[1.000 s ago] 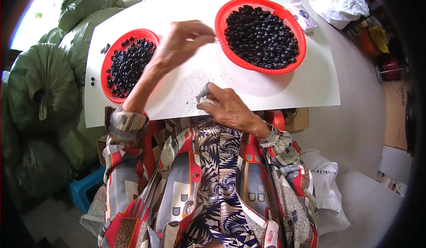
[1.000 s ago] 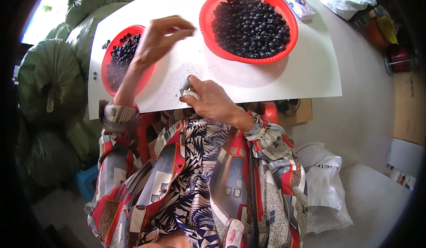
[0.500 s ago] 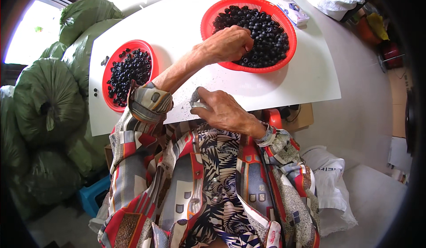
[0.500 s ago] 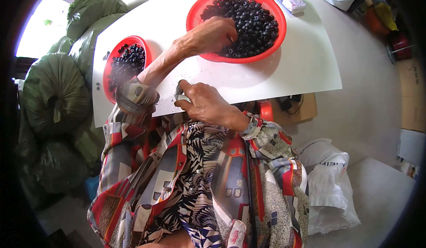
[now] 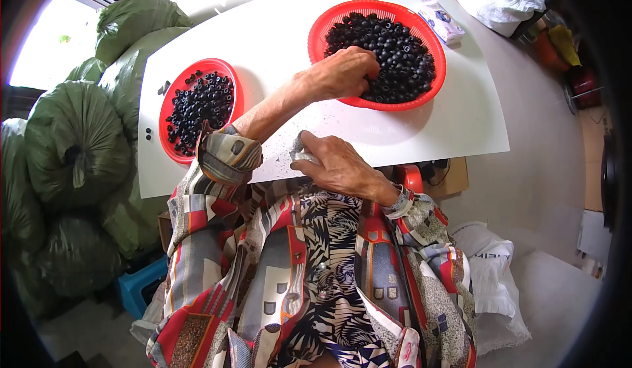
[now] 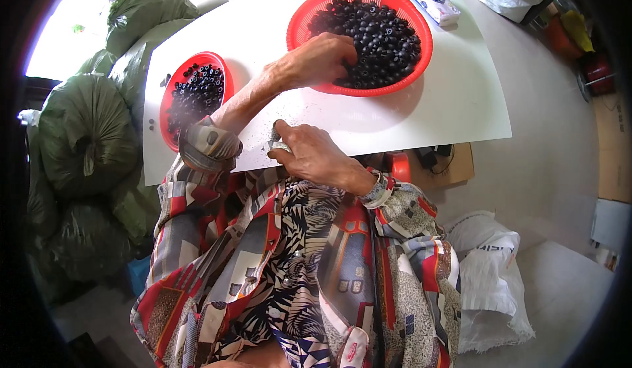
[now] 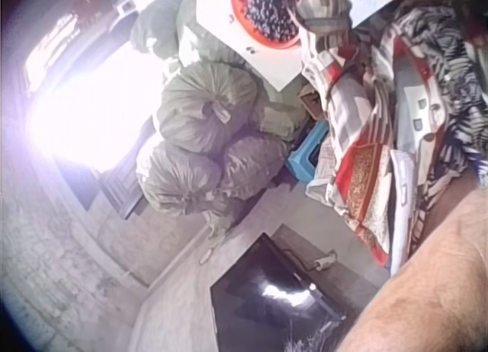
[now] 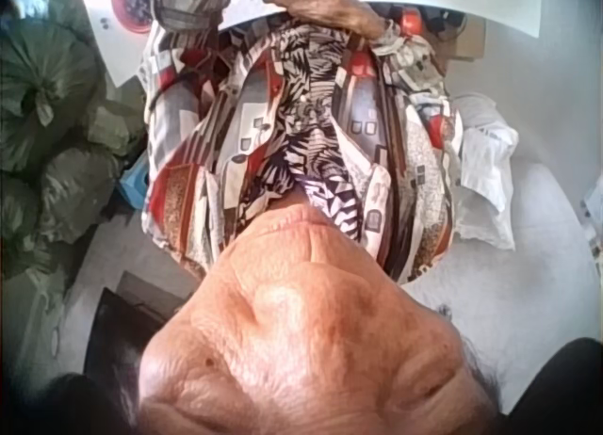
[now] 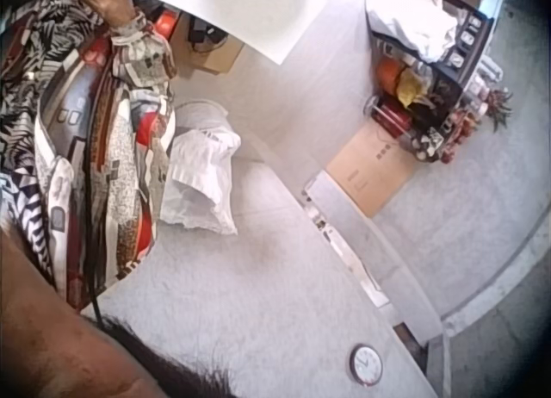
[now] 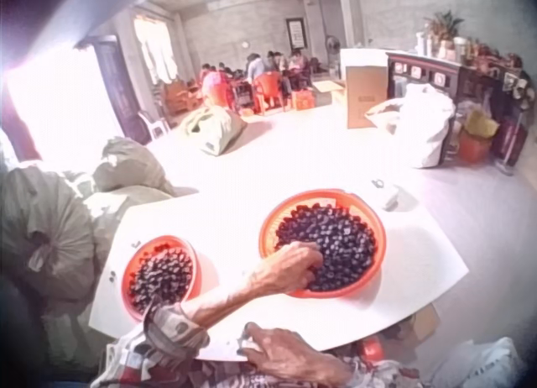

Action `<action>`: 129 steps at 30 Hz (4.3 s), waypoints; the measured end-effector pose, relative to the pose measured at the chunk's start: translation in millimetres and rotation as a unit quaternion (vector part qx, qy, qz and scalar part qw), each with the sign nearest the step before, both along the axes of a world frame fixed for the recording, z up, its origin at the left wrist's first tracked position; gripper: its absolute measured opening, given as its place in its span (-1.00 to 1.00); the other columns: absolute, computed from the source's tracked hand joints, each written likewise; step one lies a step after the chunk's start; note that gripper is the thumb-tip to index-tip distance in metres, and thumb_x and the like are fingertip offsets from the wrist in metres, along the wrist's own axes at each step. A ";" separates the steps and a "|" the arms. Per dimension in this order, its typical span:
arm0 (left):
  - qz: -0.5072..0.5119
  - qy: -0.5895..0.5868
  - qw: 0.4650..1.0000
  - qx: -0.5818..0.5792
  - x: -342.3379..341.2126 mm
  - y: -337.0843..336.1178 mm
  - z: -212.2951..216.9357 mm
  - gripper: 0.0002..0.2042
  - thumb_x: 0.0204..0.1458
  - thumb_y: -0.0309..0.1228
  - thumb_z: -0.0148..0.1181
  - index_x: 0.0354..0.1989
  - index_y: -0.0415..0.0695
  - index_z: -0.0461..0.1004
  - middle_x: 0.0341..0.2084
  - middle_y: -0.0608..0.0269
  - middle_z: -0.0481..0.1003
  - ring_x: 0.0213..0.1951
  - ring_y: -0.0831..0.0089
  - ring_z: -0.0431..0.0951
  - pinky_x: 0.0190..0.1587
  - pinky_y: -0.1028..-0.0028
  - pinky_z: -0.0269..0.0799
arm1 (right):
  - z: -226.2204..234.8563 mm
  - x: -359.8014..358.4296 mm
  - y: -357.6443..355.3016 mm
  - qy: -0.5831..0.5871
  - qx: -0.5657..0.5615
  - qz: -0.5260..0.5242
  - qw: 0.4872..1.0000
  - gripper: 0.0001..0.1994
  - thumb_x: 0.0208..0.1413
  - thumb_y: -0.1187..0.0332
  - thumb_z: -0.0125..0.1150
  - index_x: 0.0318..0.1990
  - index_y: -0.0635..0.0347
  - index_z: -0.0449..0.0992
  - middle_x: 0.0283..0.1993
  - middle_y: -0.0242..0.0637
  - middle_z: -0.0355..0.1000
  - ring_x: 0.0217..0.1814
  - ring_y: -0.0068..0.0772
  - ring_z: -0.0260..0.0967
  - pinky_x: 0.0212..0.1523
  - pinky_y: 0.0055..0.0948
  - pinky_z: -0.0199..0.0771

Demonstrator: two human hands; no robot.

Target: Inspecting and sorting small black plastic or rubber components on a white table.

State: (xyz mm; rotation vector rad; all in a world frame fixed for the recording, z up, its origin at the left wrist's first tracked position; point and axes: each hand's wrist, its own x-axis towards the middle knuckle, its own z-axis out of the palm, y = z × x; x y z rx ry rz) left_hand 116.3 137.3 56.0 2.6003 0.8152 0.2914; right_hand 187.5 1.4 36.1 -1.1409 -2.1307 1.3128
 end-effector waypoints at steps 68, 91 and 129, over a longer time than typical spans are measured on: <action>0.111 -0.652 0.498 -0.561 -131.6 -118.5 -60.3 -0.79 0.02 -0.49 0.19 -0.20 -0.34 0.43 -0.29 0.15 0.42 -0.18 0.44 0.50 -0.02 0.61 0.49 | -24.1 -9.6 9.7 0.088 -0.058 -0.160 0.981 -0.80 0.06 0.43 0.21 -0.34 0.34 0.30 -0.43 -0.22 0.48 -0.42 -0.61 0.34 -0.41 -0.54 0.37; 0.206 -0.580 0.623 -0.483 -126.7 -125.8 -50.7 -0.82 -0.01 -0.55 0.17 -0.21 -0.31 0.49 -0.33 0.15 0.50 -0.29 0.46 0.48 -0.23 0.53 0.40 | -14.3 -2.0 9.8 0.131 -0.053 -0.176 0.974 -0.83 0.06 0.45 0.19 -0.27 0.34 0.35 -0.40 -0.24 0.48 -0.39 -0.59 0.37 -0.34 -0.56 0.38; 0.183 -0.590 0.560 -0.553 -116.3 -128.9 -56.2 -0.83 0.00 -0.57 0.18 -0.21 -0.28 0.46 -0.37 0.29 0.43 -0.34 0.59 0.39 -0.21 0.60 0.37 | -6.2 -5.5 -2.4 0.181 0.024 -0.139 0.973 -0.74 0.01 0.42 0.23 -0.25 0.37 0.31 -0.45 -0.05 0.48 -0.43 -0.28 0.49 -0.42 -0.40 0.43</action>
